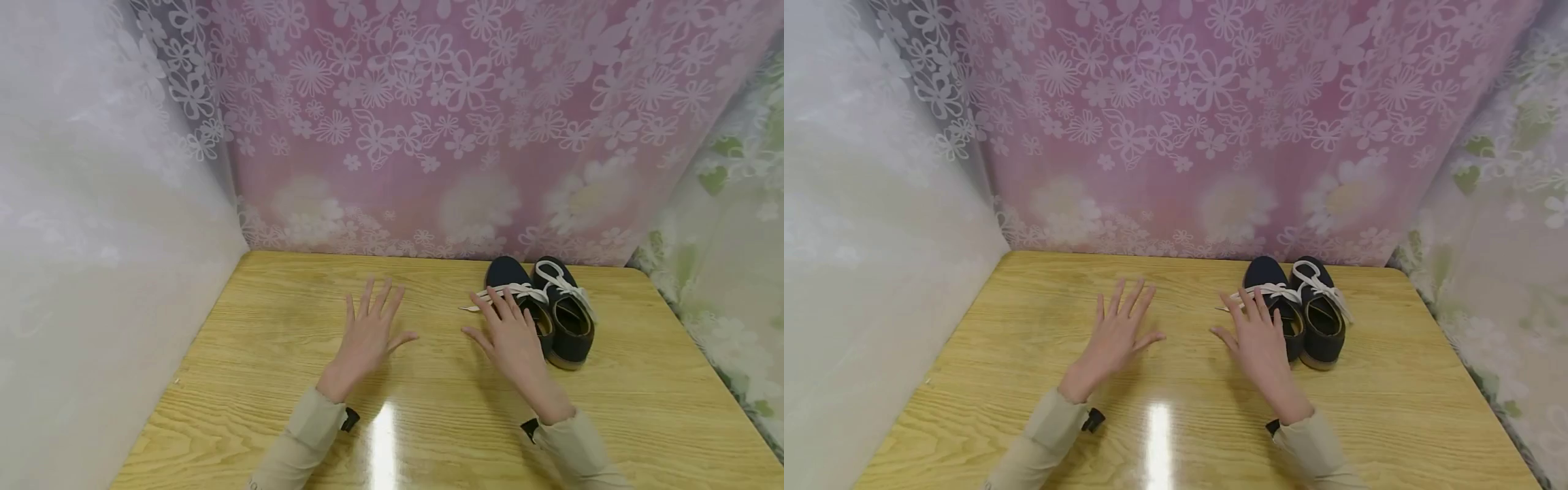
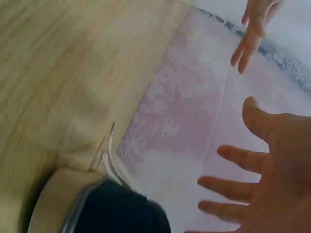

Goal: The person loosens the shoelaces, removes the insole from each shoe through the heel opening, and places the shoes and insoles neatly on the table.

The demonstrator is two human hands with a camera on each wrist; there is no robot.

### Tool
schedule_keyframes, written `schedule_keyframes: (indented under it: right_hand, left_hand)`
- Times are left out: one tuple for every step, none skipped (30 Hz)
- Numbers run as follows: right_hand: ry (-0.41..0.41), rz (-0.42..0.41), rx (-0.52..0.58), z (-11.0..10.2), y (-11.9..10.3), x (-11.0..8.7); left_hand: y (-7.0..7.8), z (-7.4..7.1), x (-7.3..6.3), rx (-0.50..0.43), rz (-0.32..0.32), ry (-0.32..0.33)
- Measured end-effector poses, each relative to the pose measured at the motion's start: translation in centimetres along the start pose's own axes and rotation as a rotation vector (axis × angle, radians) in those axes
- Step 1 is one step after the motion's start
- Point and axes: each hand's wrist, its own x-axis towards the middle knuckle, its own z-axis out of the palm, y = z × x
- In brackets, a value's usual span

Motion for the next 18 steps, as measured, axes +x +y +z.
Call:
schedule_keyframes:
  right_hand:
    - [0.028,-0.017,0.008,-0.2,0.4,0.0]
    - [0.064,-0.033,0.009,-0.4,0.9,0.1]
    - [0.105,-0.054,0.010,-0.6,1.5,0.2]
    - [0.151,-0.073,0.016,-0.9,2.0,0.2]
    - [0.198,-0.090,0.017,-1.1,2.6,0.3]
    - [0.239,-0.101,0.020,-1.3,3.2,0.4]
    - [0.276,-0.110,0.022,-1.5,3.8,0.5]
    - [0.305,-0.114,0.022,-1.6,4.5,0.7]
    - [0.330,-0.120,0.025,-1.8,5.1,0.8]
    - [0.350,-0.119,0.030,-1.9,5.7,1.0]
    - [0.361,-0.118,0.033,-2.1,6.3,1.1]
    - [0.362,-0.114,0.041,-2.2,6.8,1.3]
    - [0.351,-0.109,0.049,-2.3,7.3,1.5]
    - [0.332,-0.103,0.058,-2.5,7.8,1.6]
    - [0.308,-0.101,0.066,-2.6,8.2,1.7]
    - [0.280,-0.099,0.068,-2.7,8.6,1.8]
    - [0.243,-0.097,0.065,-2.8,9.0,1.9]
    - [0.202,-0.095,0.064,-2.8,9.3,2.0]
  left_hand:
    - [0.2,-0.2,0.3,-0.003,0.001,-0.012]
    - [0.4,-0.3,0.6,-0.005,0.003,-0.020]
    - [0.7,-0.4,0.9,-0.003,0.009,-0.023]
    - [1.0,-0.5,1.1,-0.003,0.015,-0.021]
    - [1.3,-0.6,1.4,0.004,0.026,-0.016]
    - [1.7,-0.6,1.7,0.014,0.041,-0.004]
    - [2.0,-0.6,2.0,0.018,0.059,0.014]
    - [2.4,-0.5,2.3,0.021,0.076,0.035]
    - [2.8,-0.5,2.5,0.022,0.095,0.057]
    - [3.3,-0.3,2.8,0.016,0.110,0.077]
    - [3.8,-0.3,3.0,0.013,0.126,0.098]
    - [4.3,-0.2,3.2,0.002,0.139,0.116]
    - [4.8,-0.1,3.4,-0.012,0.155,0.129]
    - [5.5,0.0,3.7,-0.018,0.169,0.137]
    - [6.1,0.1,3.9,-0.026,0.186,0.141]
    - [6.8,0.3,4.1,-0.030,0.205,0.141]
    - [7.5,0.5,4.3,-0.028,0.224,0.137]
    - [8.1,0.7,4.5,-0.033,0.247,0.130]
